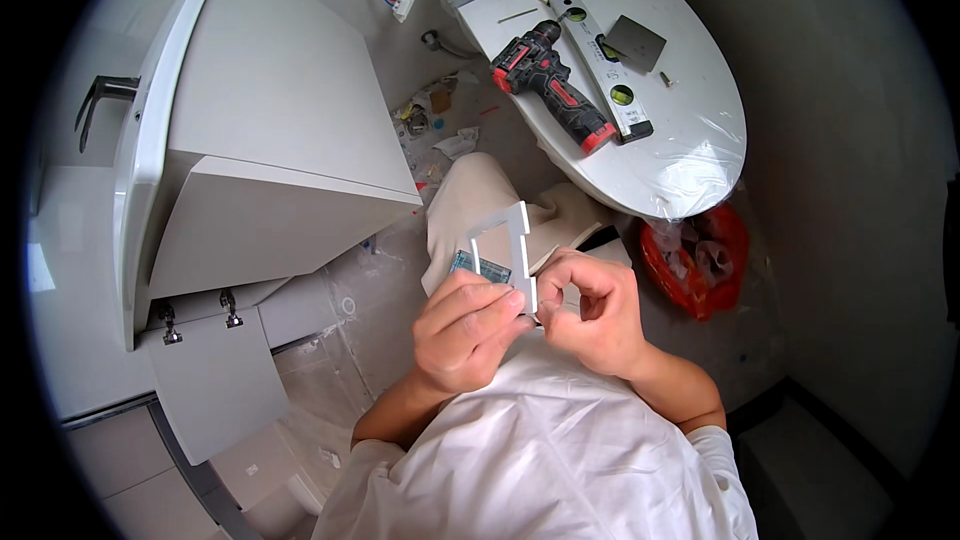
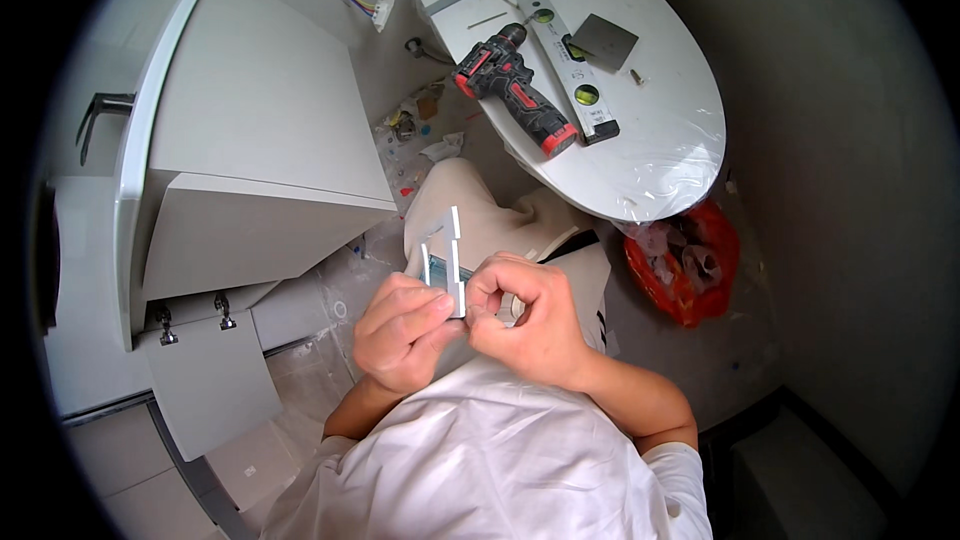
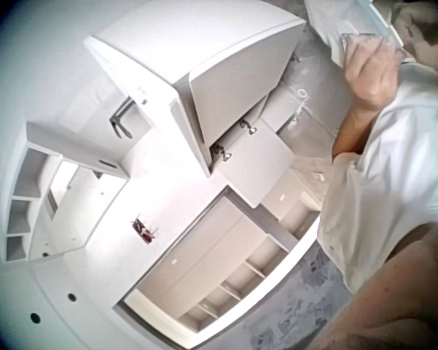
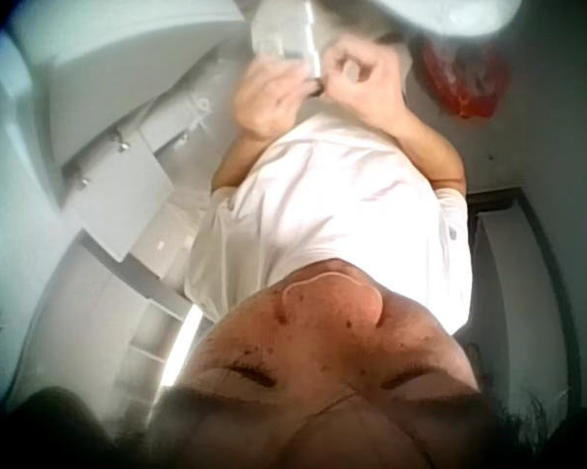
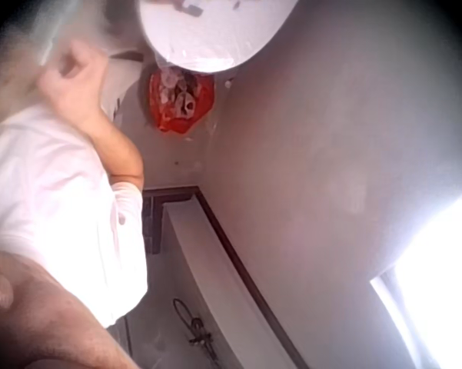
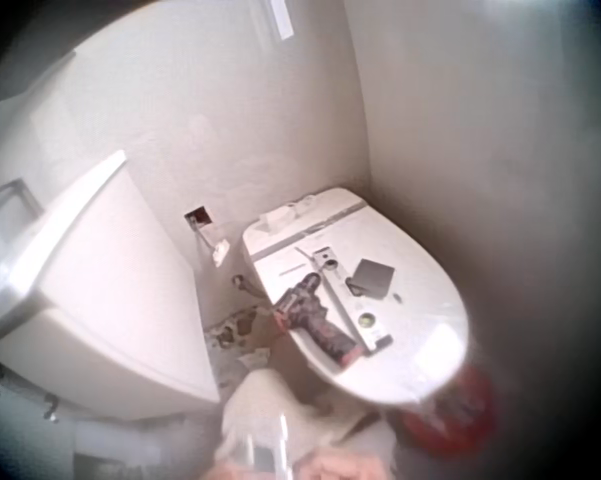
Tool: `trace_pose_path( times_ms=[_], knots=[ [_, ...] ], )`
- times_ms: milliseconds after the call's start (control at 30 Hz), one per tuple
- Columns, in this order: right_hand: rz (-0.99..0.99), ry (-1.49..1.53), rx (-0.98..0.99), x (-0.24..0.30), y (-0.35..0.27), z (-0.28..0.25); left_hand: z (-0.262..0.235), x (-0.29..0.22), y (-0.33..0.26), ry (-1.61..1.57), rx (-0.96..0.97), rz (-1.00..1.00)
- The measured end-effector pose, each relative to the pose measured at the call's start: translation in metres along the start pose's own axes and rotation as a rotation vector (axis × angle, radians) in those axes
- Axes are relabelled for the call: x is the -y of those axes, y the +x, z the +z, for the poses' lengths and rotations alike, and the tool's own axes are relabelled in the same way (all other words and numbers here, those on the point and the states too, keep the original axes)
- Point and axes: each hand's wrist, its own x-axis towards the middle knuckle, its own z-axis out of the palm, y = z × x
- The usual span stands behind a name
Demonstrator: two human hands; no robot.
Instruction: The person retrieves nails from a bag, connects wires to an electrical outlet, and assembles a transparent cover over the outlet. They then attach the outlet to the wall and secure the cover.
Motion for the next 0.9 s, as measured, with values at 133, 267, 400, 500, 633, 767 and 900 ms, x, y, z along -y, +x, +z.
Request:
trace_pose_path(
  times_ms=[133, 267, 400, 500, 633, 767, 900],
  knots=[
    [0.021, 0.025, -0.004, -0.001, 0.0, 0.0, -0.001, 0.001, -0.001, -0.163, 0.012, -0.123],
    [0.013, 0.016, -0.019, -0.001, 0.001, -0.001, 0.002, -0.001, -0.013, -0.313, 0.002, -0.363],
    [-0.012, -0.015, -0.045, -0.01, 0.002, -0.002, 0.009, -0.011, -0.014, -0.319, 0.012, -0.552],
    [0.014, -0.006, -0.051, -0.016, 0.001, -0.004, 0.013, -0.014, -0.014, -0.372, -0.03, -0.692],
    [0.01, 0.07, -0.049, -0.029, -0.002, -0.01, 0.012, -0.007, -0.012, -0.601, -0.099, -0.935],
    [0.002, 0.336, -0.057, -0.037, -0.006, -0.015, 0.008, 0.006, -0.004, -0.964, -0.155, -1.064],
    [0.074, 0.588, -0.084, -0.035, -0.006, -0.022, 0.008, 0.014, -0.004, -1.055, -0.204, -1.133]
  ],
)
